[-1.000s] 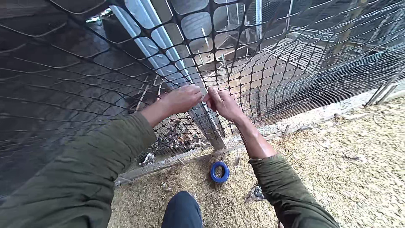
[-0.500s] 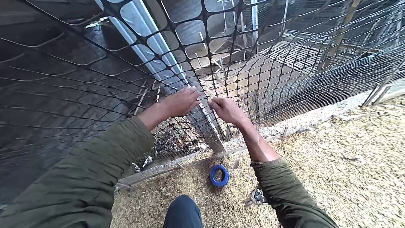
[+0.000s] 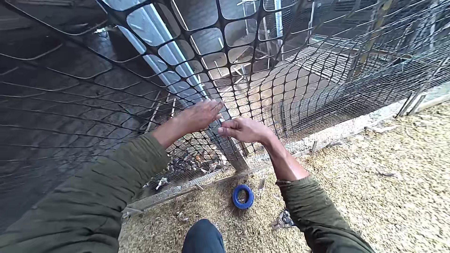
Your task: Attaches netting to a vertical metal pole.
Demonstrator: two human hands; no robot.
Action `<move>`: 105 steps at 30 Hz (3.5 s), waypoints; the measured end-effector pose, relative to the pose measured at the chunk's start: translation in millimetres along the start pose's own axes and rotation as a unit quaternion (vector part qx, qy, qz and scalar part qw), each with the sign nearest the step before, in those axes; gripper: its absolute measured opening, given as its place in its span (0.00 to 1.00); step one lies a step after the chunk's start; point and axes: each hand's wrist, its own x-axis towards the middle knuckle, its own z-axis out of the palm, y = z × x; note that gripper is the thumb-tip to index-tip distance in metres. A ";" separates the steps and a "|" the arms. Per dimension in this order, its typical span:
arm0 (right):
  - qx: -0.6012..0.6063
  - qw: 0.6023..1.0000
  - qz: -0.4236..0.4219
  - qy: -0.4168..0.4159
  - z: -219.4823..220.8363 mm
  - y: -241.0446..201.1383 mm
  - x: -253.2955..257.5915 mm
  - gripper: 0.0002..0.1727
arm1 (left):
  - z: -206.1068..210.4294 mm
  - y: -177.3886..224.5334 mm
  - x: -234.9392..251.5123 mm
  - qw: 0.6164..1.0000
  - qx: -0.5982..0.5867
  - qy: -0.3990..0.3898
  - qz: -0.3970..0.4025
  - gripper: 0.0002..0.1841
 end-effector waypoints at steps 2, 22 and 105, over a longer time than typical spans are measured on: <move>0.019 0.999 0.022 -0.021 -6.3 -3.6 -5.3 0.22 | 0.1 -0.8 -0.9 1.000 0.006 0.002 0.002 0.23; 0.013 0.969 0.039 0.242 7.1 22.9 17.3 0.16 | -15.4 -9.1 -18.6 0.991 -0.134 0.009 -0.014 0.23; -0.068 0.930 -0.127 0.339 35.8 46.6 61.3 0.16 | -19.4 9.1 -27.5 0.910 -0.328 0.040 -0.249 0.10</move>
